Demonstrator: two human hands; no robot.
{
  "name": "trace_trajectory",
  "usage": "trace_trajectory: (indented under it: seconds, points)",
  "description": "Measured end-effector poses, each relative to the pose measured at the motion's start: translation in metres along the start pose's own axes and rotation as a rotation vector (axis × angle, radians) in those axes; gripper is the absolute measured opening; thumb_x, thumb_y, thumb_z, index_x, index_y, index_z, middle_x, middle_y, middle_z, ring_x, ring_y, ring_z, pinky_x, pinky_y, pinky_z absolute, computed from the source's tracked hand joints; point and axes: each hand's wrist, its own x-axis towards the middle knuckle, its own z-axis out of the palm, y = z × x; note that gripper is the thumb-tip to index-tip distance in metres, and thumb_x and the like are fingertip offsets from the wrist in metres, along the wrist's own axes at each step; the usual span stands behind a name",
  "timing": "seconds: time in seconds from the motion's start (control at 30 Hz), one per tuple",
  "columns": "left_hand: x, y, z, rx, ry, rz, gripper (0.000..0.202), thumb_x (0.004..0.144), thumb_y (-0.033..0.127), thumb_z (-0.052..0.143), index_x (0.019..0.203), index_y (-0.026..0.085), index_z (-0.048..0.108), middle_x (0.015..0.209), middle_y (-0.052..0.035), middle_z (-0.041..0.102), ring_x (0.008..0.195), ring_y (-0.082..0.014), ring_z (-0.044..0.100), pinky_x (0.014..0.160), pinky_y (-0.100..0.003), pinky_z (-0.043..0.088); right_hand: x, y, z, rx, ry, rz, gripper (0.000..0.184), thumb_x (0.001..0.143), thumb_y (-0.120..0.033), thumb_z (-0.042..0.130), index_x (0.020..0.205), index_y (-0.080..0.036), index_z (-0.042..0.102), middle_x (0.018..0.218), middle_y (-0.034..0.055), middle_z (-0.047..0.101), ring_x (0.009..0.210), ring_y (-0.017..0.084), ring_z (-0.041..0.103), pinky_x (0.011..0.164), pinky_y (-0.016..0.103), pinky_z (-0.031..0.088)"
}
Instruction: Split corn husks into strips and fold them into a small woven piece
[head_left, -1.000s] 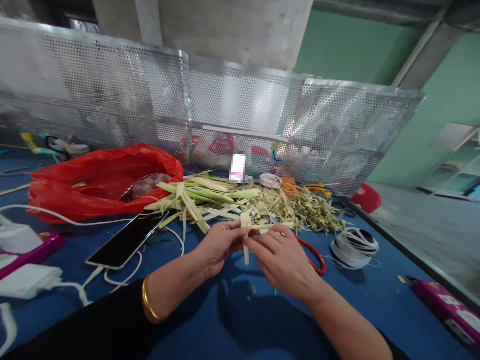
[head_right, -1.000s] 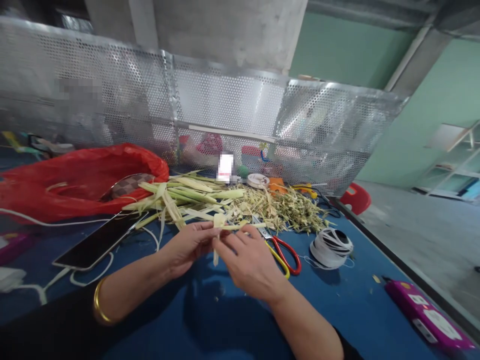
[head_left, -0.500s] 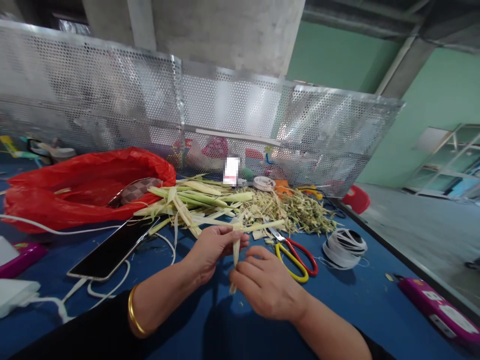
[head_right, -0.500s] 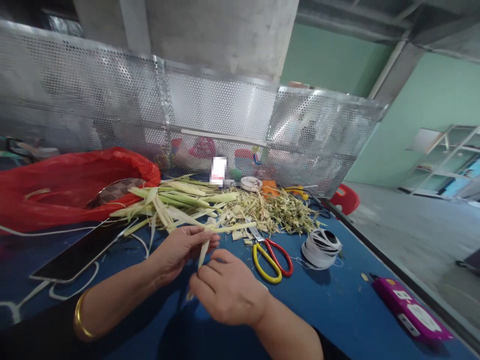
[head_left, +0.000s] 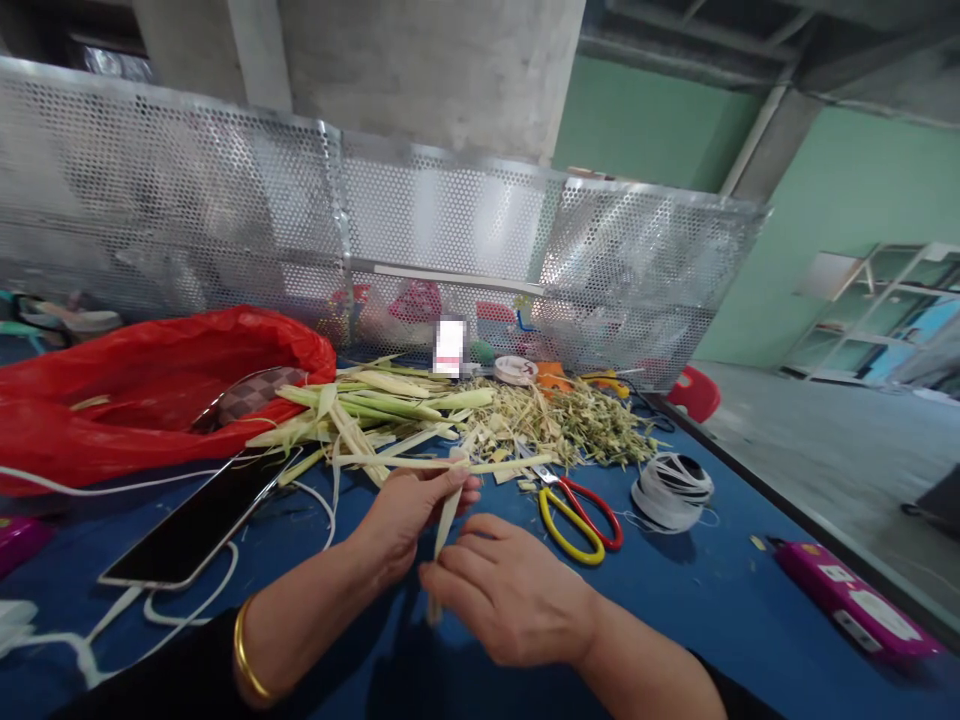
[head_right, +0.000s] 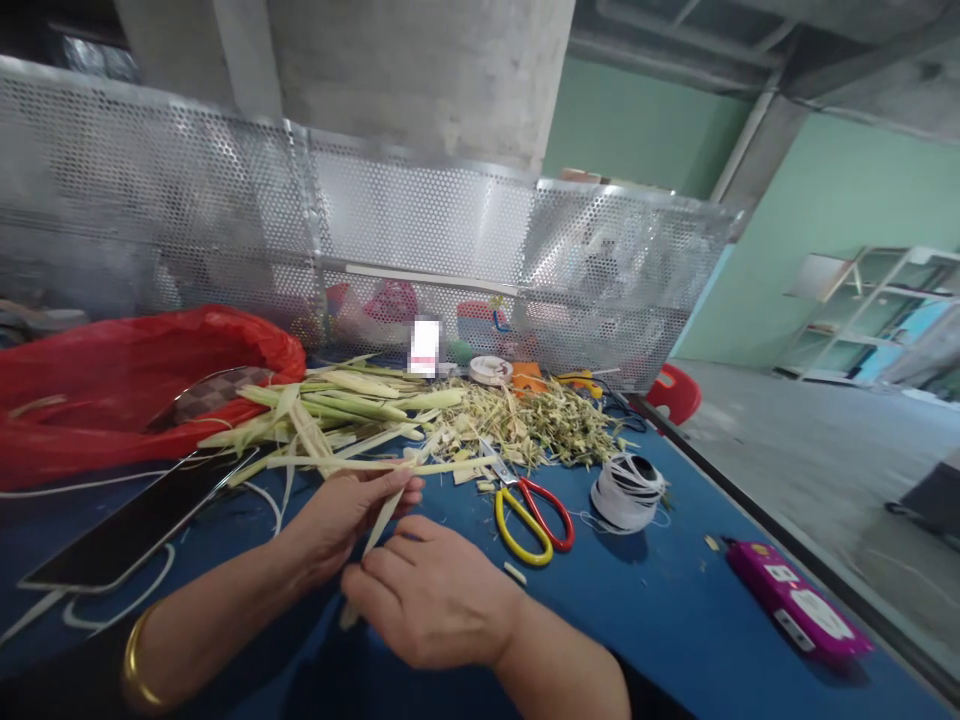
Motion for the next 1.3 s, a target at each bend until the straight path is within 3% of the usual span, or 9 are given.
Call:
trace_trajectory:
  seconds: [0.1,0.17,0.3,0.5,0.67,0.9,1.1,1.2,1.3]
  points:
    - [0.003,0.004,-0.004,0.022,-0.031,0.048,0.012,0.069,0.018,0.073,0.075,0.01,0.068,0.068,-0.0057,0.07,0.058,-0.0111,0.063,0.06,-0.02,0.052,-0.004,0.009,-0.01,-0.092,0.171,0.199,0.031,0.091,-0.016,0.041,0.121,-0.01,0.047,0.092,0.0094,0.066,0.084,0.019,0.057,0.084,0.037,0.04]
    - [0.003,0.007,-0.006,0.054,-0.063,0.056,0.014,0.067,0.019,0.074,0.074,0.01,0.067,0.066,-0.0051,0.068,0.055,-0.0108,0.062,0.058,-0.02,0.051,-0.008,0.019,-0.015,-0.208,0.264,0.486,0.031,0.091,-0.025,0.048,0.119,-0.014,0.049,0.101,0.0131,0.065,0.093,0.024,0.056,0.087,0.042,0.038]
    - [0.0,0.011,-0.005,0.086,-0.141,0.026,0.01,0.067,0.017,0.071,0.071,0.01,0.066,0.066,-0.0044,0.066,0.053,-0.0103,0.06,0.054,-0.021,0.049,-0.013,0.033,-0.013,-0.152,0.103,0.743,0.018,0.093,-0.029,0.044,0.092,-0.019,0.058,0.08,0.0054,0.066,0.076,0.02,0.059,0.086,0.039,0.036]
    - [0.0,0.007,-0.003,0.184,-0.209,0.056,0.029,0.063,0.035,0.076,0.071,0.013,0.06,0.063,-0.0005,0.061,0.05,-0.0089,0.055,0.045,-0.019,0.042,-0.012,0.026,-0.004,-0.02,0.056,0.733,0.024,0.094,-0.022,0.04,0.074,-0.019,0.052,0.068,0.0007,0.061,0.061,0.014,0.052,0.071,0.029,0.034]
    - [0.003,0.005,-0.004,0.3,-0.174,0.159,0.031,0.062,0.038,0.077,0.066,0.013,0.058,0.057,0.0014,0.058,0.047,-0.0084,0.052,0.042,-0.019,0.04,-0.011,0.022,-0.008,0.031,0.093,0.706,0.025,0.094,-0.022,0.039,0.071,-0.019,0.05,0.064,-0.0003,0.057,0.058,0.013,0.047,0.07,0.029,0.033]
    - [0.005,0.009,-0.004,0.285,-0.142,0.15,0.031,0.061,0.037,0.077,0.061,0.014,0.056,0.053,0.0021,0.055,0.043,-0.0069,0.048,0.04,-0.018,0.036,-0.01,0.021,-0.013,0.198,0.077,0.755,0.027,0.093,-0.023,0.042,0.067,-0.02,0.05,0.06,-0.0019,0.055,0.057,0.013,0.048,0.069,0.028,0.037]
    - [0.001,0.017,-0.008,0.28,-0.313,-0.01,0.032,0.061,0.038,0.077,0.073,0.011,0.064,0.057,0.0016,0.057,0.045,-0.0055,0.046,0.039,-0.017,0.03,-0.018,0.043,-0.022,0.508,0.263,0.97,0.024,0.092,-0.032,0.043,0.095,-0.021,0.064,0.093,0.0045,0.068,0.088,0.018,0.061,0.075,0.03,0.046]
    - [0.0,0.018,-0.008,0.283,-0.368,-0.059,0.037,0.068,0.048,0.069,0.075,0.012,0.064,0.06,-0.0009,0.06,0.044,-0.0062,0.046,0.038,-0.017,0.029,-0.02,0.05,-0.02,0.511,0.194,0.909,0.02,0.087,-0.03,0.053,0.104,-0.023,0.064,0.106,0.0052,0.066,0.099,0.02,0.059,0.081,0.033,0.045]
    - [-0.001,0.015,-0.007,0.341,-0.34,-0.049,0.04,0.068,0.052,0.067,0.067,0.013,0.06,0.056,0.0007,0.056,0.041,-0.0047,0.041,0.037,-0.017,0.025,-0.02,0.049,-0.016,0.477,0.095,0.785,0.011,0.088,-0.027,0.054,0.087,-0.023,0.065,0.086,0.0009,0.068,0.083,0.016,0.06,0.087,0.035,0.041]
